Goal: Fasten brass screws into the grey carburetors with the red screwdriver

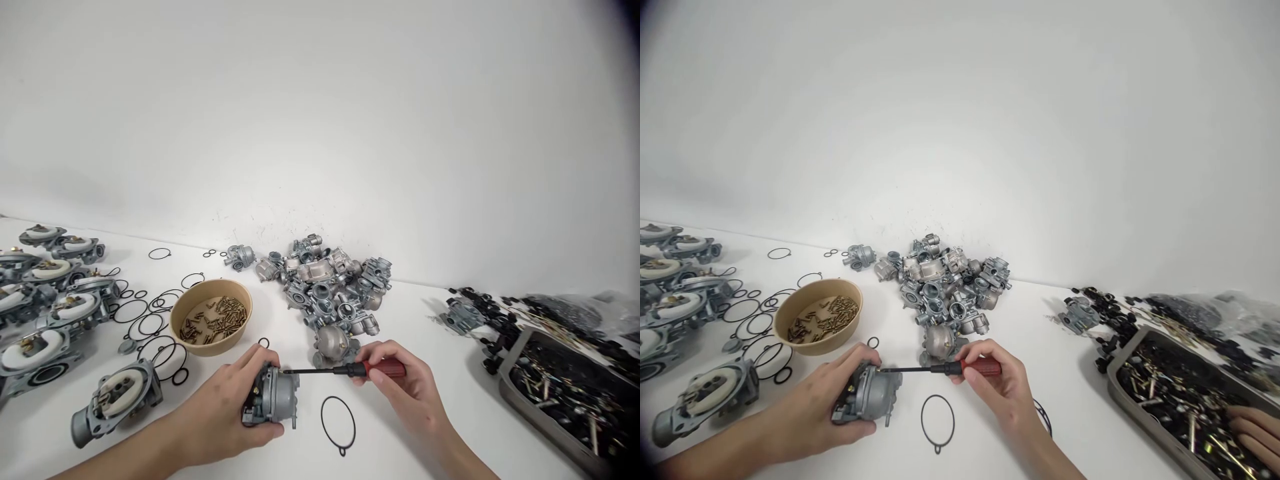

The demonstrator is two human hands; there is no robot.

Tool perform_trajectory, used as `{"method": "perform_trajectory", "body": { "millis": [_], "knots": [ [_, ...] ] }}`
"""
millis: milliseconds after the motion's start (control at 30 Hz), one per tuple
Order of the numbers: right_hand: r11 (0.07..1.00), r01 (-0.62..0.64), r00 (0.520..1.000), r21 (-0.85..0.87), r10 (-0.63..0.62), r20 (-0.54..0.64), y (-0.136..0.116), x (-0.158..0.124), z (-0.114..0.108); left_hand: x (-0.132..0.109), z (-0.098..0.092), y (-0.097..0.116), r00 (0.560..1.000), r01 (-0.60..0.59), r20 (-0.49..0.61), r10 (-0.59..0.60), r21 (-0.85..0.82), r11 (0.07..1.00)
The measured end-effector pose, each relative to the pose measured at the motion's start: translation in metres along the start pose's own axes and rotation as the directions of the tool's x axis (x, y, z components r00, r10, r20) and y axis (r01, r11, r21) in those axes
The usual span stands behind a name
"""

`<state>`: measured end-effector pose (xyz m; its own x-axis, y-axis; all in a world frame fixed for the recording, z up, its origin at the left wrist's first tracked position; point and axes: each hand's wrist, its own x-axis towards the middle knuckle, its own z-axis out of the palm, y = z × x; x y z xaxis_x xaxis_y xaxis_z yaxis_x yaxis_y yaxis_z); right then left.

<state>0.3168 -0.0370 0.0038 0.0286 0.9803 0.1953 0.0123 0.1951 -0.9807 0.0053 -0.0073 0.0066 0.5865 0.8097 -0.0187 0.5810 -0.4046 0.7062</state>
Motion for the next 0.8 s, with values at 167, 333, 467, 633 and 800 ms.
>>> {"method": "perform_trajectory", "body": {
  "millis": [167, 333, 467, 633, 800],
  "knots": [
    [1.000, -0.015, 1.000, -0.001, 0.015, -0.011, -0.001, 0.000, 0.002, 0.000, 0.002, -0.004, 0.999, -0.040, 0.012, 0.040, 0.013, 0.999],
    [1.000, -0.005, 1.000, -0.008, 0.005, 0.006, -0.002, -0.001, 0.004, 0.000, 0.003, -0.005, 0.999, -0.049, 0.003, 0.049, 0.009, 0.999],
    [1.000, -0.029, 1.000, -0.010, 0.029, -0.004, -0.002, -0.001, 0.004, 0.000, 0.005, -0.009, 0.996, -0.082, -0.025, 0.083, 0.025, 0.996],
    [0.999, -0.032, 0.999, 0.002, 0.032, -0.019, -0.001, -0.001, 0.005, 0.000, 0.005, -0.012, 0.994, -0.103, -0.020, 0.104, 0.035, 0.994],
    [0.997, -0.062, 0.998, -0.046, 0.060, -0.030, 0.000, -0.001, 0.005, 0.000, 0.003, -0.006, 0.999, -0.044, -0.011, 0.044, 0.015, 0.999]
  ]
}}
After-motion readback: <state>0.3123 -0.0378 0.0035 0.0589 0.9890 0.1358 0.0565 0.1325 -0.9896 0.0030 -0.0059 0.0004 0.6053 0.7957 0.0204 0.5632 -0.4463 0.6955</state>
